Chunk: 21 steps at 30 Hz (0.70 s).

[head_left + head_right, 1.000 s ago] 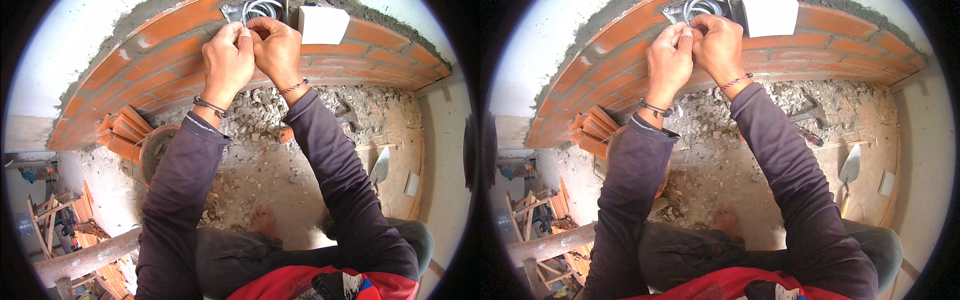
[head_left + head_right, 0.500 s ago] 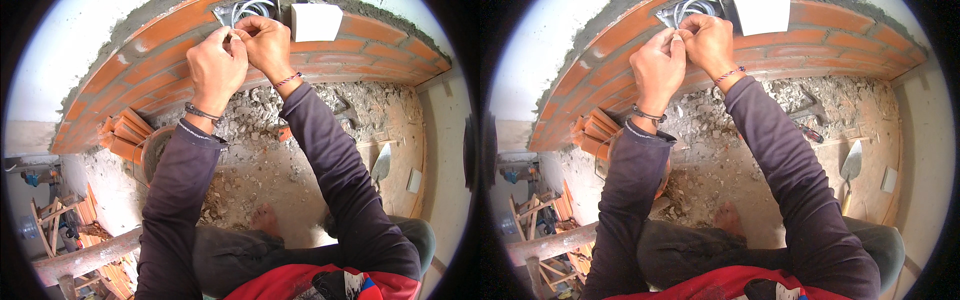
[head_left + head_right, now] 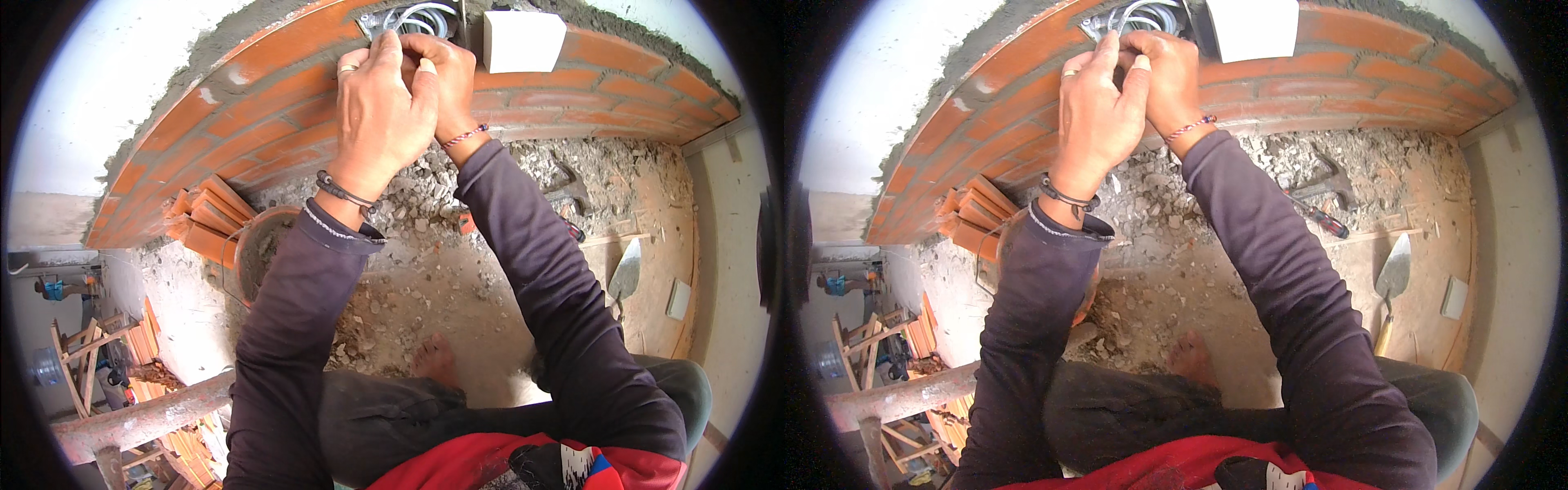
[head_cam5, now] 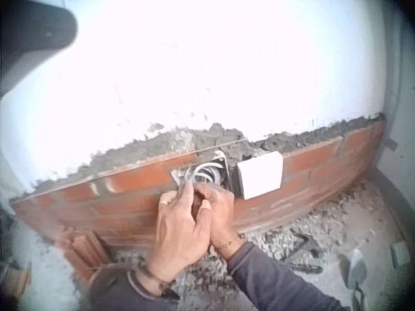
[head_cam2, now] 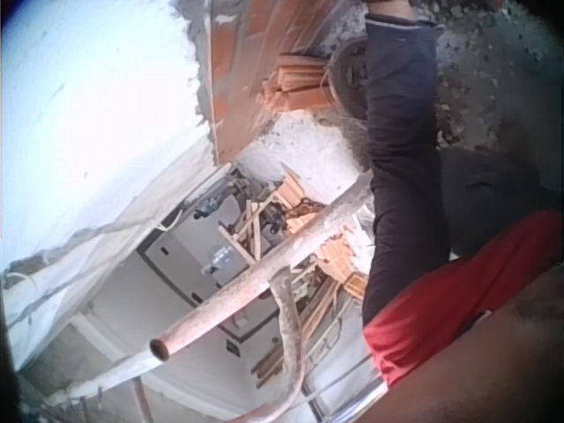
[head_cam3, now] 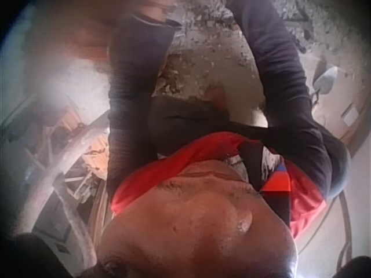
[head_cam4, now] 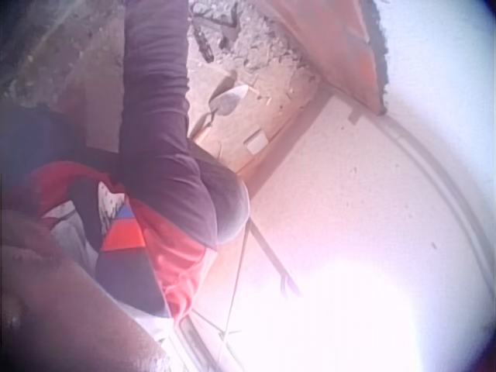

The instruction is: The person connects wires to an electrical module, fits it into a wall-mounted box, and then uses a screwdriver to secure a cover plate over the box.

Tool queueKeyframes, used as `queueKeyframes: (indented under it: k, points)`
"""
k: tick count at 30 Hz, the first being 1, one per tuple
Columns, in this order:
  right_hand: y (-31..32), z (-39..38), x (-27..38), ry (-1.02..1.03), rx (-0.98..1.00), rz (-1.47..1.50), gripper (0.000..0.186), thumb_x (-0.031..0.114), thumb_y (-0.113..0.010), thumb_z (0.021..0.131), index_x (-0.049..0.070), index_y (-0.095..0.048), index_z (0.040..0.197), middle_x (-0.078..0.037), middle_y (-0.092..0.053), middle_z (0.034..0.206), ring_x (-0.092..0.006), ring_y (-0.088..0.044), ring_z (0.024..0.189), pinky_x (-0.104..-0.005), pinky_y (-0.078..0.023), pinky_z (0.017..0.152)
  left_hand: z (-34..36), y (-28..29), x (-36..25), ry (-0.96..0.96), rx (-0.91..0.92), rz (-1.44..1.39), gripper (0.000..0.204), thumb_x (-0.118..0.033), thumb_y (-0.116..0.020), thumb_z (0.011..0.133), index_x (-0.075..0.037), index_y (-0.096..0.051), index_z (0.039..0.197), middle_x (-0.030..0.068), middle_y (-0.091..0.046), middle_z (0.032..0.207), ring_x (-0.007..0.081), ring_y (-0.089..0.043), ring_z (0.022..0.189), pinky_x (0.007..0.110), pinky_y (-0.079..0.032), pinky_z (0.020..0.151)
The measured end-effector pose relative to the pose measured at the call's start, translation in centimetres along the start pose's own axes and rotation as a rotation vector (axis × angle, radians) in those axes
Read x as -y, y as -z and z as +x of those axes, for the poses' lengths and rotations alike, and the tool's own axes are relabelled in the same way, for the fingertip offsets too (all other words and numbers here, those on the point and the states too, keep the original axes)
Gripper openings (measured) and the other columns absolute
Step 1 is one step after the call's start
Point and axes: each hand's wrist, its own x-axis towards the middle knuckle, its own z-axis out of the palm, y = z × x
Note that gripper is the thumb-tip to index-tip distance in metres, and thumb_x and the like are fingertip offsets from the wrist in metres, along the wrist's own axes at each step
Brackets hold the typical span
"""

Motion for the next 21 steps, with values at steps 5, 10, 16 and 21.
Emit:
queueKeyframes:
  k: [5, 10, 16, 21]
  points:
    - [0.1, 0.0, 0.2, -0.06, 0.016, 0.097, 0.015, 0.012, -0.074, 0.077, 0.004, -0.074, 0.089, -0.015, -0.07, 0.079, -0.0323, -0.068, 0.07, -0.0379, -0.055, 0.064, -0.1, -0.2, -0.5, 0.069, 0.027, -0.084, 0.061, -0.031, -0.062, 0.094, 0.013, -0.052, 0.136, 0.032, -0.065, 0.117, 0.0422, -0.058, 0.118, 0.044, -0.047, 0.1]
    - [-0.2, -0.1, 0.2, -0.044, 0.0, 0.057, 0.016, 0.012, -0.073, 0.075, 0.004, -0.074, 0.089, -0.015, -0.07, 0.08, -0.0321, -0.069, 0.071, -0.0377, -0.055, 0.064, -0.5, -0.3, -0.4, 0.14, 0.005, -0.208, 0.066, -0.036, -0.063, 0.094, 0.013, -0.05, 0.138, 0.0336, -0.062, 0.121, 0.0429, -0.056, 0.122, 0.044, -0.046, 0.103]
    - [-0.5, 0.0, -0.2, -0.004, -0.012, 0.005, 0.017, 0.013, -0.071, 0.074, 0.005, -0.073, 0.089, -0.016, -0.068, 0.077, -0.0329, -0.068, 0.069, -0.0382, -0.053, 0.062, -0.7, -1.3, -0.1, 0.032, -0.021, -0.156, 0.074, -0.041, -0.06, 0.096, 0.017, -0.043, 0.139, 0.0344, -0.061, 0.124, 0.0454, -0.052, 0.126, 0.045, -0.042, 0.106]
    - [-0.8, 0.2, 0.0, 0.025, 0.015, 0.043, 0.018, 0.016, -0.069, 0.079, 0.003, -0.073, 0.091, -0.017, -0.069, 0.08, -0.032, -0.069, 0.071, -0.0361, -0.053, 0.064, -0.8, -2.3, -0.3, -0.003, -0.018, -0.148, 0.083, -0.044, -0.054, 0.099, 0.023, -0.031, 0.142, 0.0416, -0.047, 0.138, 0.0489, -0.042, 0.135, 0.046, -0.033, 0.115]
